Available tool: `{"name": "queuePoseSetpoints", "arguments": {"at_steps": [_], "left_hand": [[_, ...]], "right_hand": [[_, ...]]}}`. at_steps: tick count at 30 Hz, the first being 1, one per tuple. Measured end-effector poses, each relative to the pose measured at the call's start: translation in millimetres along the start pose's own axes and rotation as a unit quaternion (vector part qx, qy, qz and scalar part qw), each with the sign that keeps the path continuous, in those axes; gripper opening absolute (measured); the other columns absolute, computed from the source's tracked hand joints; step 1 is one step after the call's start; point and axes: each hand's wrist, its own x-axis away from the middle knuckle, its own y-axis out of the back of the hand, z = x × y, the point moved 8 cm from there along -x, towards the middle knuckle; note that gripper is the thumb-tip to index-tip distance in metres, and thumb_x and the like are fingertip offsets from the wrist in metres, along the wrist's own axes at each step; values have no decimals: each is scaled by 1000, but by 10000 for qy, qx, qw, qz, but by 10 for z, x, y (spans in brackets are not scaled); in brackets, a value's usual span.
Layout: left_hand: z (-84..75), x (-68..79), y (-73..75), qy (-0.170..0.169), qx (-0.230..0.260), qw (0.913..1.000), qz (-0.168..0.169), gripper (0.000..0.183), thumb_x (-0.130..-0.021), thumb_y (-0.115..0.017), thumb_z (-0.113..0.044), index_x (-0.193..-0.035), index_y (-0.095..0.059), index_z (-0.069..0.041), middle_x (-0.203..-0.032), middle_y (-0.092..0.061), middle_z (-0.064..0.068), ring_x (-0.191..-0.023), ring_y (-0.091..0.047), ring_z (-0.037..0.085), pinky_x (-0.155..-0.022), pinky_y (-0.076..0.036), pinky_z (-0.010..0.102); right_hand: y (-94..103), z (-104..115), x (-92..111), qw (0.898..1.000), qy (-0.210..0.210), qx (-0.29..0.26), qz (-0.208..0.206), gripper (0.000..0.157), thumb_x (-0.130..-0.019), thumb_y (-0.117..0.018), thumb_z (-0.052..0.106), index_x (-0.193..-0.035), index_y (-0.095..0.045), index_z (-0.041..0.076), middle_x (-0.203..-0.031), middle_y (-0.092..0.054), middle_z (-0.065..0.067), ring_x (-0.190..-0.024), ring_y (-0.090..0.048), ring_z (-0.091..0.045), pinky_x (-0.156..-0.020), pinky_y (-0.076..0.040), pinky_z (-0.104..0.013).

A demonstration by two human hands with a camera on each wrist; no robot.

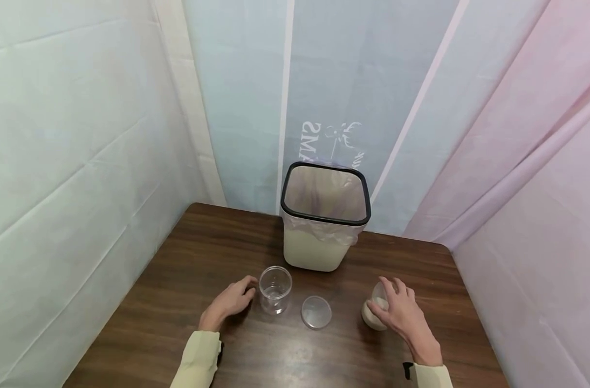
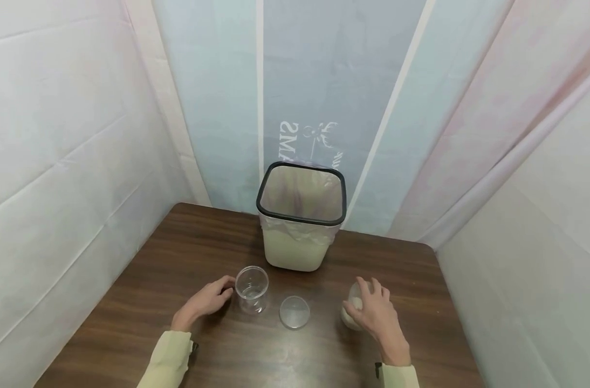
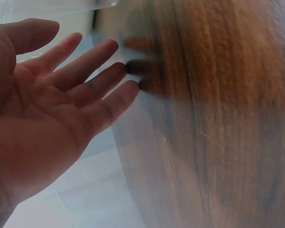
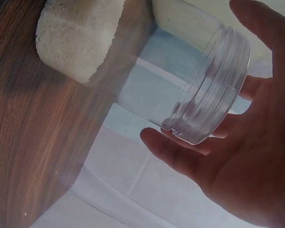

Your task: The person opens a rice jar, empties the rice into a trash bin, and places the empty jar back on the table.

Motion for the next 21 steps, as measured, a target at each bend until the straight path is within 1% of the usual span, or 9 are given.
{"name": "queuePoseSetpoints", "arguments": {"at_steps": [3,7,10,14,15,18,21], "left_hand": [[-4,-10,40,61,-22,9998,-168,22,-100,-52,-17,-120,-62,-14,-112,-69,5,-104,-64,24,-88,-49,45],[-29,-5,97,48,59,9992,-387,20,-100,-52,-18,-116,-65,-16,-107,-70,2,-97,-63,18,-85,-49,42],[-47,14,144,8,74,9986,-532,20,-100,-51,-17,-113,-66,-16,-102,-69,1,-89,-61,16,-81,-49,39],[-51,19,193,122,301,9973,-665,20,-101,-51,-18,-114,-66,-17,-93,-66,0,-78,-54,15,-74,-45,35],[-54,15,203,162,388,9968,-680,20,-101,-51,-19,-115,-66,-17,-93,-65,0,-78,-53,15,-74,-44,34],[-93,-4,231,135,647,9954,-694,20,-102,-51,-21,-116,-65,-18,-94,-64,0,-79,-52,15,-72,-43,32],[-156,-16,276,36,921,9928,-763,21,-103,-50,-21,-117,-65,-17,-102,-66,1,-82,-54,16,-74,-44,33]], "right_hand": [[-19,-24,-5,10000,-62,-5,26,71,-88,-68,47,-142,-46,7,-139,-41,-34,-120,-42,-58,-67,-49,-62],[-30,-47,-8,9998,-158,144,42,72,-87,-69,48,-142,-46,8,-137,-44,-33,-117,-45,-56,-61,-49,-60],[-51,-47,-12,9994,-188,263,90,73,-86,-69,49,-142,-46,9,-136,-45,-33,-115,-46,-55,-57,-49,-58],[-45,-33,-25,9992,-173,362,83,72,-84,-71,48,-140,-48,9,-132,-48,-33,-113,-48,-54,-58,-49,-58],[-38,-31,-29,9991,-184,371,81,72,-84,-71,48,-140,-48,9,-131,-49,-33,-113,-48,-54,-58,-49,-58],[-16,-31,-47,9988,-230,424,111,71,-84,-71,48,-138,-49,8,-128,-51,-32,-110,-50,-53,-60,-49,-59],[-3,-50,-64,9984,-319,419,179,71,-84,-70,48,-138,-49,8,-127,-51,-32,-110,-50,-53,-61,-49,-59]]}}
